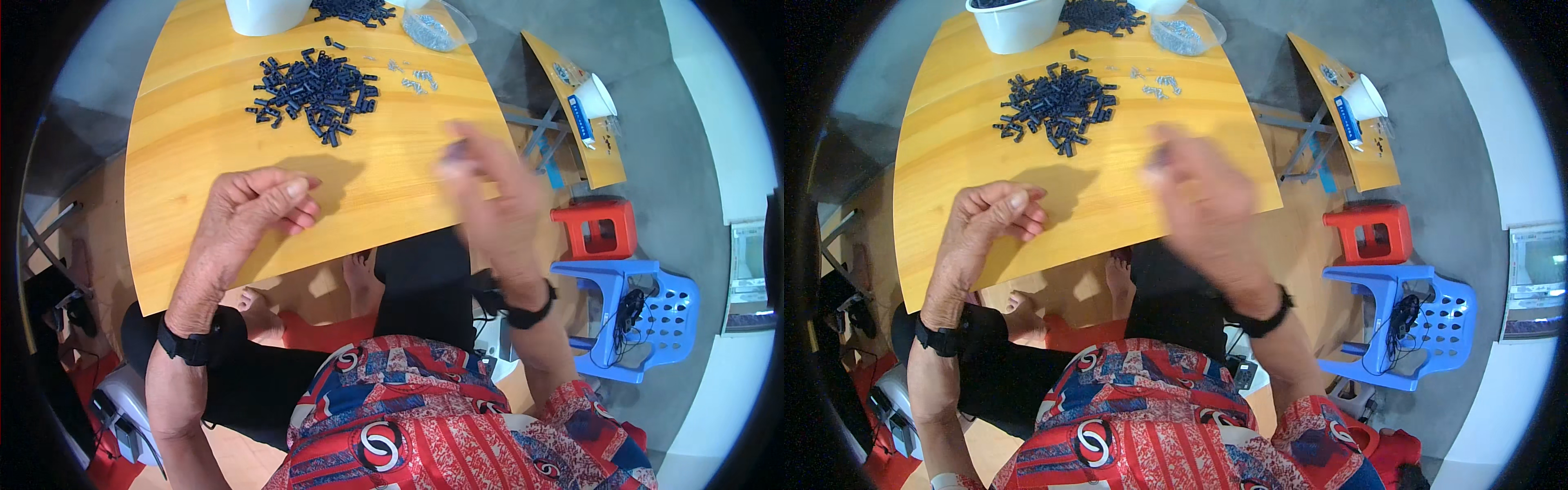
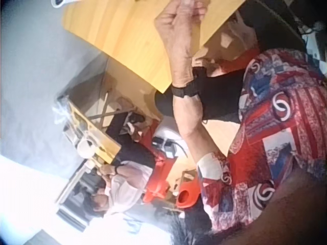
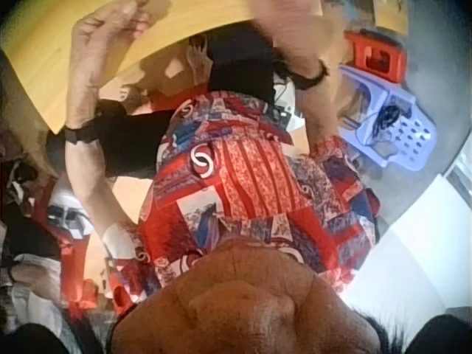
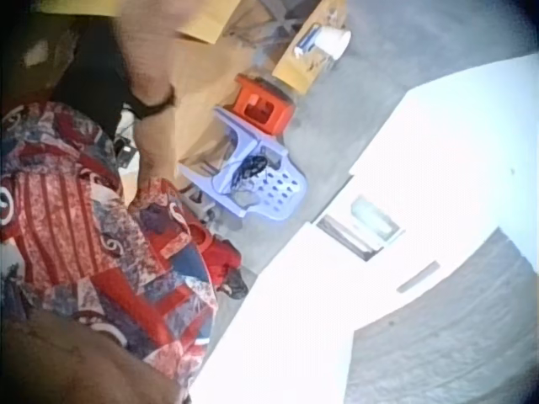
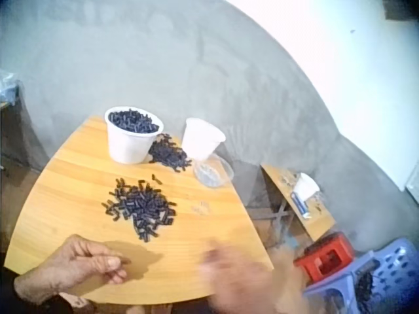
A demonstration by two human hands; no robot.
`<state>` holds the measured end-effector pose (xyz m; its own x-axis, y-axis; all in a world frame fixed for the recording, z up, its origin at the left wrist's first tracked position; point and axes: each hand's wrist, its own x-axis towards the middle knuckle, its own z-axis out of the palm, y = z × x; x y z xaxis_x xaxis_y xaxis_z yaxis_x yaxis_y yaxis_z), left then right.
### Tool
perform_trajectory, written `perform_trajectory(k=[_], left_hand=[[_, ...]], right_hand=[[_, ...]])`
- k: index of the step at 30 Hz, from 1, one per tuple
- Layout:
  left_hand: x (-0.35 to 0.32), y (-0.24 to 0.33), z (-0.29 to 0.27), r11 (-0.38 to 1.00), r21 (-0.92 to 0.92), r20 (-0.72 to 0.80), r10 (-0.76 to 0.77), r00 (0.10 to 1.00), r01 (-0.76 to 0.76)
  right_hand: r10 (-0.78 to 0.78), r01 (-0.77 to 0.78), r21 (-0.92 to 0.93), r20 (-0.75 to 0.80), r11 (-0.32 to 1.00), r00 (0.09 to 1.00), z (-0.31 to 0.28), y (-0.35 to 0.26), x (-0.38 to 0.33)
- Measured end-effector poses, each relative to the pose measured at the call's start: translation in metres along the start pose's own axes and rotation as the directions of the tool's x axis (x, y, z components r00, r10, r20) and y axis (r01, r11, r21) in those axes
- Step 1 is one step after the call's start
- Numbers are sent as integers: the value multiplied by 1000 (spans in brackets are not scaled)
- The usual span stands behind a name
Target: Assembling small blue plastic pins with silver metal clips at a wooden table.
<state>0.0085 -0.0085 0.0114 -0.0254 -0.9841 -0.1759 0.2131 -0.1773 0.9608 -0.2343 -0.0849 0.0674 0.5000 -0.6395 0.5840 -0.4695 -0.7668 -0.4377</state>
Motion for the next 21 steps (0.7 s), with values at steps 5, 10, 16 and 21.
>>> perform_trajectory(k=[5, 10, 16, 21], left_hand=[[11, 4, -14, 999, -34, -106, 31, 994, -34], [19, 4, -21, 999, -37, -160, 5, 987, -11], [27, 3, -25, 999, -39, -186, 8, 983, -16], [18, 2, -28, 992, -96, -232, -99, 968, 78]], right_hand=[[505, -452, 254, -217, 855, 835, -91, 108, -22], [767, -768, -27, -47, 640, 640, -111, 233, -68], [705, -472, -604, 224, 642, 673, -83, 307, -81], [664, -650, -384, -117, 656, 739, -46, 214, -35]])
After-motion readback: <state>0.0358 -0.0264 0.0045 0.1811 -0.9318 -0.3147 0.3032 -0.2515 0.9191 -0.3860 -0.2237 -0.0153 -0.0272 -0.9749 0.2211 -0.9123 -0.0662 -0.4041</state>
